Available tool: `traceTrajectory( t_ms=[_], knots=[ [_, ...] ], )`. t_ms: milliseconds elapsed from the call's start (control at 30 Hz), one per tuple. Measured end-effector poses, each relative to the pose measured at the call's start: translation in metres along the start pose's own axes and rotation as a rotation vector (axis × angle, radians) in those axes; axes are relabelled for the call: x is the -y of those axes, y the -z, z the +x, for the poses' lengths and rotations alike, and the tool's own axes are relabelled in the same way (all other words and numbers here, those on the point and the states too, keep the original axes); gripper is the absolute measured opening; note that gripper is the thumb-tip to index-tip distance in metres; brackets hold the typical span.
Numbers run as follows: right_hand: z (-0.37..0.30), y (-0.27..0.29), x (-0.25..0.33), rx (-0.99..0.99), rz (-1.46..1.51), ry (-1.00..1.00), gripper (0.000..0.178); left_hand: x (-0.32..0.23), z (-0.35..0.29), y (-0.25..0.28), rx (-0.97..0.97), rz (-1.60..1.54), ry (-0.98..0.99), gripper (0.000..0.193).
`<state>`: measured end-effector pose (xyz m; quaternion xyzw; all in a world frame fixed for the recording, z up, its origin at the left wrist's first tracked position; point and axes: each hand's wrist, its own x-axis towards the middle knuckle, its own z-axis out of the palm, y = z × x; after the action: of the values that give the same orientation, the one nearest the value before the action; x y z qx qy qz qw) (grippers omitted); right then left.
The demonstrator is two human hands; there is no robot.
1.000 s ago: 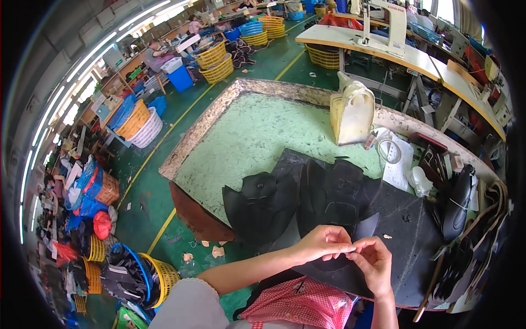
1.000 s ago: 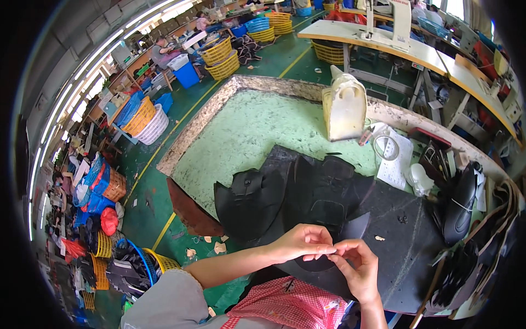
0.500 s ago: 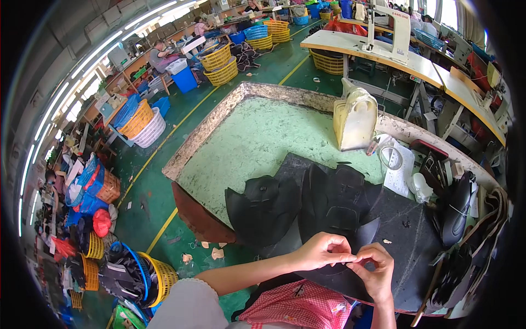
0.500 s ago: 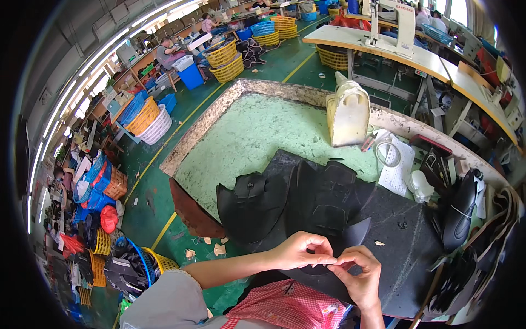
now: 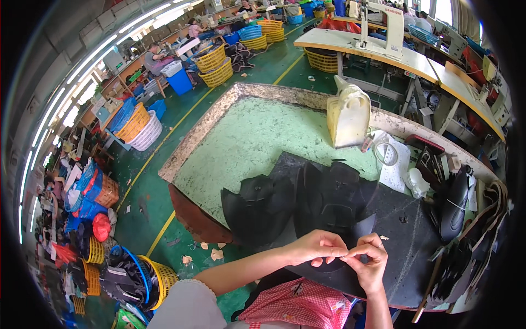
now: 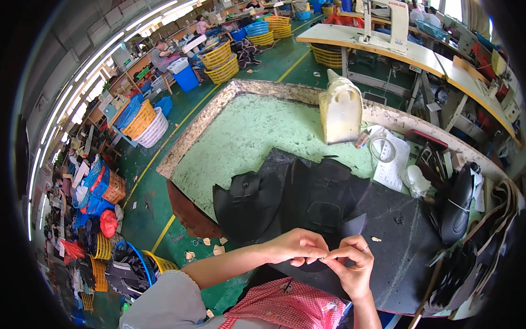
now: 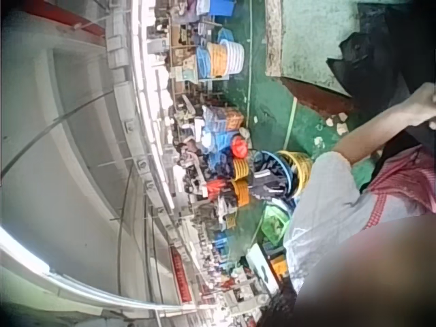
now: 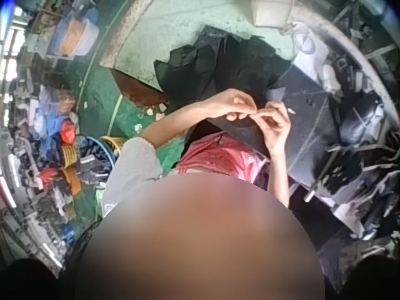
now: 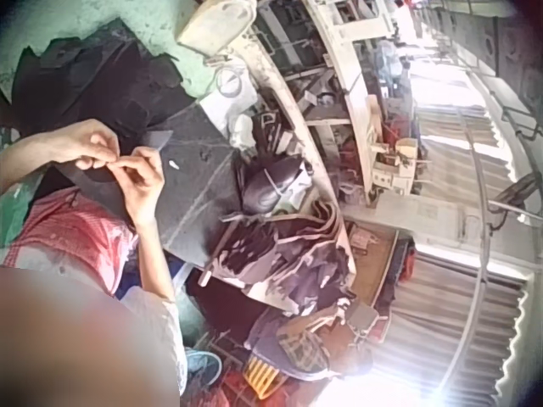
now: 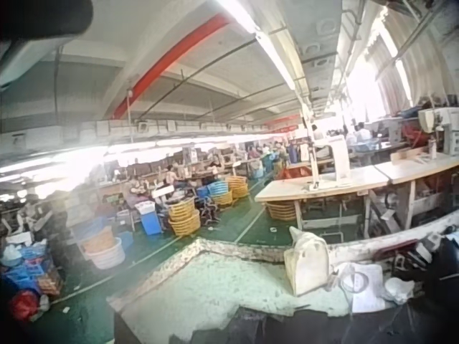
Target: Assembling shoe upper components using a hammer and manual dexterity in a factory setting.
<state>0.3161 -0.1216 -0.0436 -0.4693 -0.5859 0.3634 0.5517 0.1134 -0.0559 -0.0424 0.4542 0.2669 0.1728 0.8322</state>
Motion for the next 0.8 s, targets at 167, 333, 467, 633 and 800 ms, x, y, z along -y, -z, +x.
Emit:
traceTrajectory(
  t_ms=[167,333,467,633,800],
  knots=[
    [0.0,-0.01,-0.003,-0.081,0.06,-0.002,0.015,-0.009,0.007,-0.001,-0.153,0.137,-0.235,0.013],
    [-0.004,-0.01,-0.011,-0.039,0.408,-0.392,0.009,-0.026,0.022,0.031,-0.673,1.362,-0.729,0.048],
    [-0.006,-0.006,-0.013,0.001,0.302,-0.387,0.016,-0.026,0.031,0.045,-0.677,1.502,-0.442,0.059],
    [-0.004,-0.006,-0.005,-0.064,0.505,-0.339,0.017,-0.028,0.029,0.026,-0.485,1.02,-0.317,0.036],
    [0.003,0.001,0.013,-0.154,0.267,-0.098,0.015,-0.028,0.008,-0.013,-0.323,0.303,-0.384,0.015]
  ],
)
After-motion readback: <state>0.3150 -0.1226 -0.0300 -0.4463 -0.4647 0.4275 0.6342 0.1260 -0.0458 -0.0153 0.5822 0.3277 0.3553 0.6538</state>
